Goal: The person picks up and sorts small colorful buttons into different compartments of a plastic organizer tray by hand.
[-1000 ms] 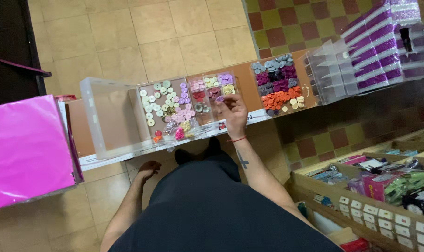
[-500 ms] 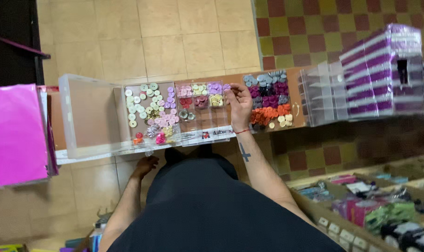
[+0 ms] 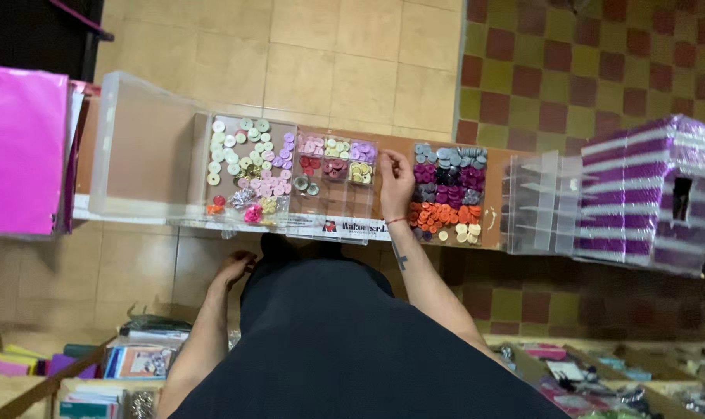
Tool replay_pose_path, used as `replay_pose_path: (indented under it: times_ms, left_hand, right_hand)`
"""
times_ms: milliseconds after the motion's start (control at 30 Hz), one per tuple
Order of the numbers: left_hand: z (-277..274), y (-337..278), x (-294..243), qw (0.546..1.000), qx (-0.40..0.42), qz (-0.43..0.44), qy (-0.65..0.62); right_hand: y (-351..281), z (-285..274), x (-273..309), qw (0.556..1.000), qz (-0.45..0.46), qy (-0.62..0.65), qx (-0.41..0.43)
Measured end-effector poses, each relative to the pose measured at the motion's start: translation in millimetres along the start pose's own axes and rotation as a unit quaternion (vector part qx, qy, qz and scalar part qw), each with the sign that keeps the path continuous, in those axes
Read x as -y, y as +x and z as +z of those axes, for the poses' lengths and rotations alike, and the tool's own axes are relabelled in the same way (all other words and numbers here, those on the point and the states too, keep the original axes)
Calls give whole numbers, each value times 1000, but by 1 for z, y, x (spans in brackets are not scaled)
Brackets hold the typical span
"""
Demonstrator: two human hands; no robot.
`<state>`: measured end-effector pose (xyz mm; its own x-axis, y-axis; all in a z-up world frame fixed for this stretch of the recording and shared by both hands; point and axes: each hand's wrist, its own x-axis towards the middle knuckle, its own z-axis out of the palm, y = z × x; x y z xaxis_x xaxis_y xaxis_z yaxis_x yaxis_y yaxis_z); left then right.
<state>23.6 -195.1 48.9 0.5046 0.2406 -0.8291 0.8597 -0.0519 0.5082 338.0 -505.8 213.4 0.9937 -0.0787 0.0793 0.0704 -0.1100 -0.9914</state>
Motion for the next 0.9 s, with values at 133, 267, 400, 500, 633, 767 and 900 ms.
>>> replay_pose_path:
  times_ms: [133,267,400,500,633,767,900]
  left_hand:
    - [5,-35,-33,1000,3,4,13]
    - [-2,-37,-40,995,27,77,59]
    - [-20,-156,-153,972,158,151,86]
    - [-34,-190,-205,942,227,228,96]
    - [-36,-185,-252,941,124,296,108]
    - [-26,-84,-264,918,-118,367,93]
    - [-18,-35,-286,855,-270,384,219]
  right_hand:
    - [-6,-12,-24,996,-57,-67,26]
    - [-21,-20,-26,980,-137,-135,54]
    - [-32,-28,-32,954,-192,-212,94]
    - [-30,-29,-39,956,-188,-203,98]
    - [-29,-29,-36,957,-184,-200,96]
    - [-29,-31,-47,959,-177,-206,85]
    - [-29,-31,-44,960,-173,-206,81]
